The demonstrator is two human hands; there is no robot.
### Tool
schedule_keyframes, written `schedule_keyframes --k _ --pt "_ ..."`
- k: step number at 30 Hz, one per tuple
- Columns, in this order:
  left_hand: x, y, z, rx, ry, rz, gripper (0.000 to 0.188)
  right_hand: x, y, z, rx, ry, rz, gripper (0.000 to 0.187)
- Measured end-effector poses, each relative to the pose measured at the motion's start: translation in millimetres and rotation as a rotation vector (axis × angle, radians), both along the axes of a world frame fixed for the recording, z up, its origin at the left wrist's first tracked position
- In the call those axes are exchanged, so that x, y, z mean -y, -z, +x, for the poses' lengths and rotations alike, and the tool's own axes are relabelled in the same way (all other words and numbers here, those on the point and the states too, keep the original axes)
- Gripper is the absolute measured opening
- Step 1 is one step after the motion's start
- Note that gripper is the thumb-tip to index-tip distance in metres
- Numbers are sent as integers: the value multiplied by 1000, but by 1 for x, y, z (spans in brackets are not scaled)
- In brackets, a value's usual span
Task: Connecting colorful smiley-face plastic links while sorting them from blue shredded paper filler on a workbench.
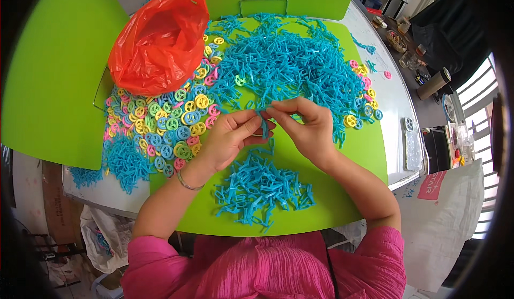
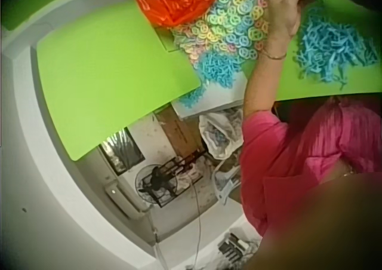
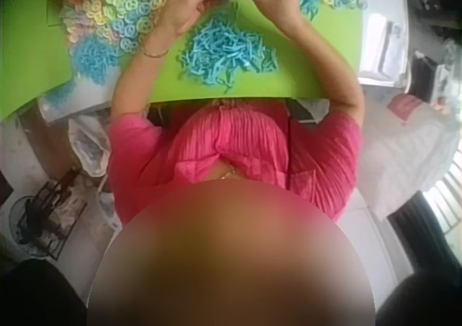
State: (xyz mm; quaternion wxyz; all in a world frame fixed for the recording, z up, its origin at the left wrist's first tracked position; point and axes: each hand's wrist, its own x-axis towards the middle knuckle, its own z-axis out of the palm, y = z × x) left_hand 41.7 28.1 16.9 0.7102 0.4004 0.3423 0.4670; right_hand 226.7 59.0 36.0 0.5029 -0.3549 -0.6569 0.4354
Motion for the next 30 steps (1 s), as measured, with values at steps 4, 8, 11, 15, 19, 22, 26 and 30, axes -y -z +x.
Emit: schedule_keyframes --k 4,8,11,15,19,22,26,30 --pt "2 -8 -3 -380 -83 300 21 -4 2 0 -199 -108 -313 9" --pt "5 -15 -5 -493 -110 361 18 -7 3 7 -161 -141 -319 9" --pt "10 -33 -7 -752 -146 479 17 -14 5 14 -2 -232 -435 12" --pt "8 -45 -35 -841 169 301 24 -22 -1 26 160 -488 -530 16" --pt "-11 -32 -69 -1001 2 507 29 -20 -10 21 486 -651 -312 16" --pt "-18 -12 -81 -1360 -159 739 32 -23 -4 10 563 -545 -196 16" --pt "-23 -5 -75 -1383 -143 775 24 -37 27 -6 700 -212 554 21" --pt "-25 -19 -60 -1229 -117 548 19 -42 33 -3 672 -224 609 26"
